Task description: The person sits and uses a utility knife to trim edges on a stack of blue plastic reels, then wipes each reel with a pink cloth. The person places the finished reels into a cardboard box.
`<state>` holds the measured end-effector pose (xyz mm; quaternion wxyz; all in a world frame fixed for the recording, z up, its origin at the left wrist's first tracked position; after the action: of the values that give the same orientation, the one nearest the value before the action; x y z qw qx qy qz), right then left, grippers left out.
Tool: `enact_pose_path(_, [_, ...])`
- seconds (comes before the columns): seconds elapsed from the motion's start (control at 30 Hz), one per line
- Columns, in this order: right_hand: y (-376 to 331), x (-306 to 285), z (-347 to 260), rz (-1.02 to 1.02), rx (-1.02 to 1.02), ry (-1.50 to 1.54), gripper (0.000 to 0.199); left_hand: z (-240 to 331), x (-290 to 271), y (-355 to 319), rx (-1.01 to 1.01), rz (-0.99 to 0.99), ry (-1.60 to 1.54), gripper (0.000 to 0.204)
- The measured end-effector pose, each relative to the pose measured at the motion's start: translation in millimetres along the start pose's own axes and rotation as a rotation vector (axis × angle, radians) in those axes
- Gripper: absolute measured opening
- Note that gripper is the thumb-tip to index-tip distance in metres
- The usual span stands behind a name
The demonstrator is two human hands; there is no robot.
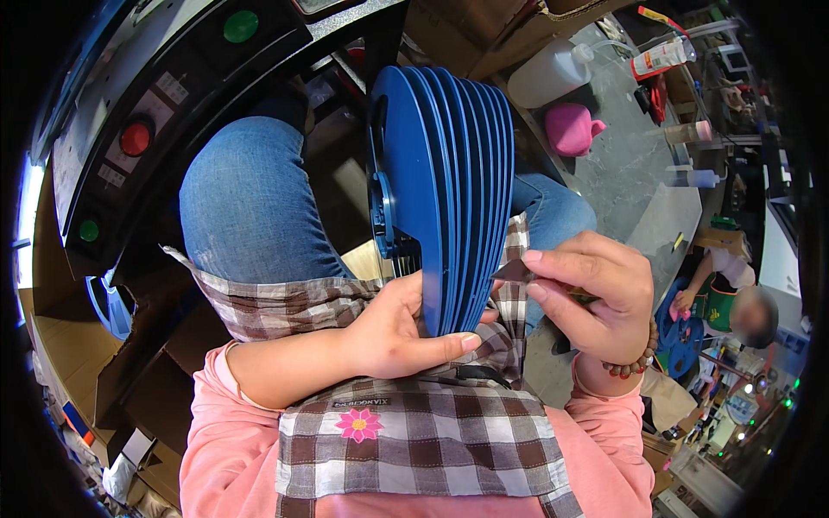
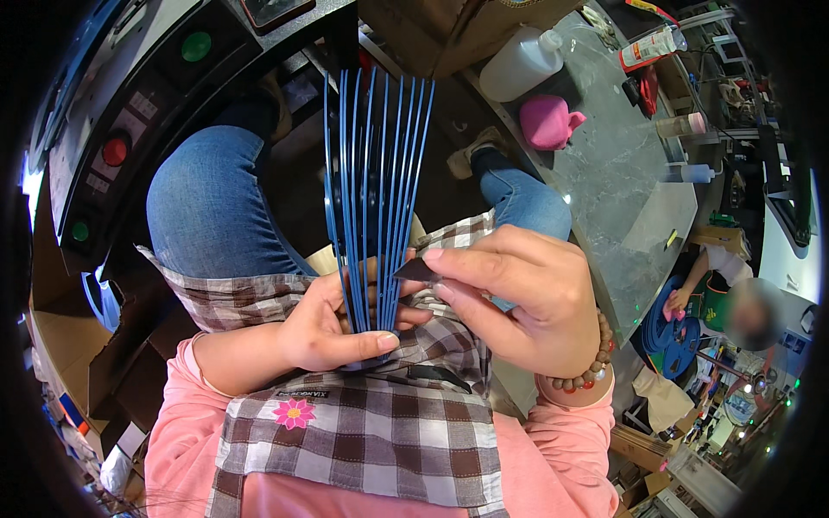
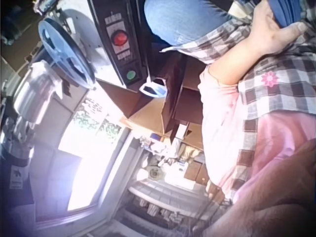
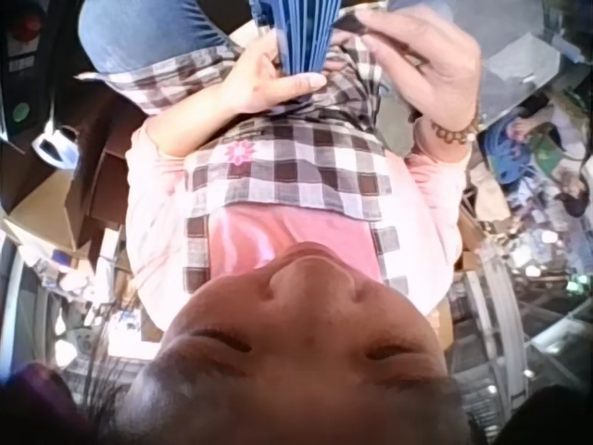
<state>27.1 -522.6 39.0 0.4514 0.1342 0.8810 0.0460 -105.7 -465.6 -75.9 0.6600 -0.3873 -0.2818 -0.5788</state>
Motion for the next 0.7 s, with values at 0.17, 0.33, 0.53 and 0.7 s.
enact_pose_path(0.17, [4, 4, 0, 0.004, 0.015, 0.003, 0.034, 0, 1, 0, -0.008, -0.003, 0.01, 0.055])
enact_pose_path(0.33, [7, 5, -1, 0.038, 0.027, -0.009, 0.033, 1, 2, 1, 0.0, 0.008, -0.017, 0.055])
enact_pose_path(0.53, [2, 12, -6, -0.116, -0.078, -0.018, 0.032, -2, -1, -1, 0.016, -0.027, 0.032, 0.054])
enact_pose_path(0.7, [-7, 16, -8, -0.237, -0.102, 0.049, 0.03, 2, 0, 2, 0.113, -0.057, 0.07, 0.054])
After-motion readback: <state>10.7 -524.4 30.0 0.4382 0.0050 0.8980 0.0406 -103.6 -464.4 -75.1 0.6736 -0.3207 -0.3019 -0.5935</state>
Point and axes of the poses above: each hand's wrist, its own y-axis towards the middle knuckle, its own x-axis out of the palm, z = x × y, the point moved 7 cm from there along y, towards the middle knuckle, and after that the axes turned 10 degrees about -y, right-handed, at the moved point
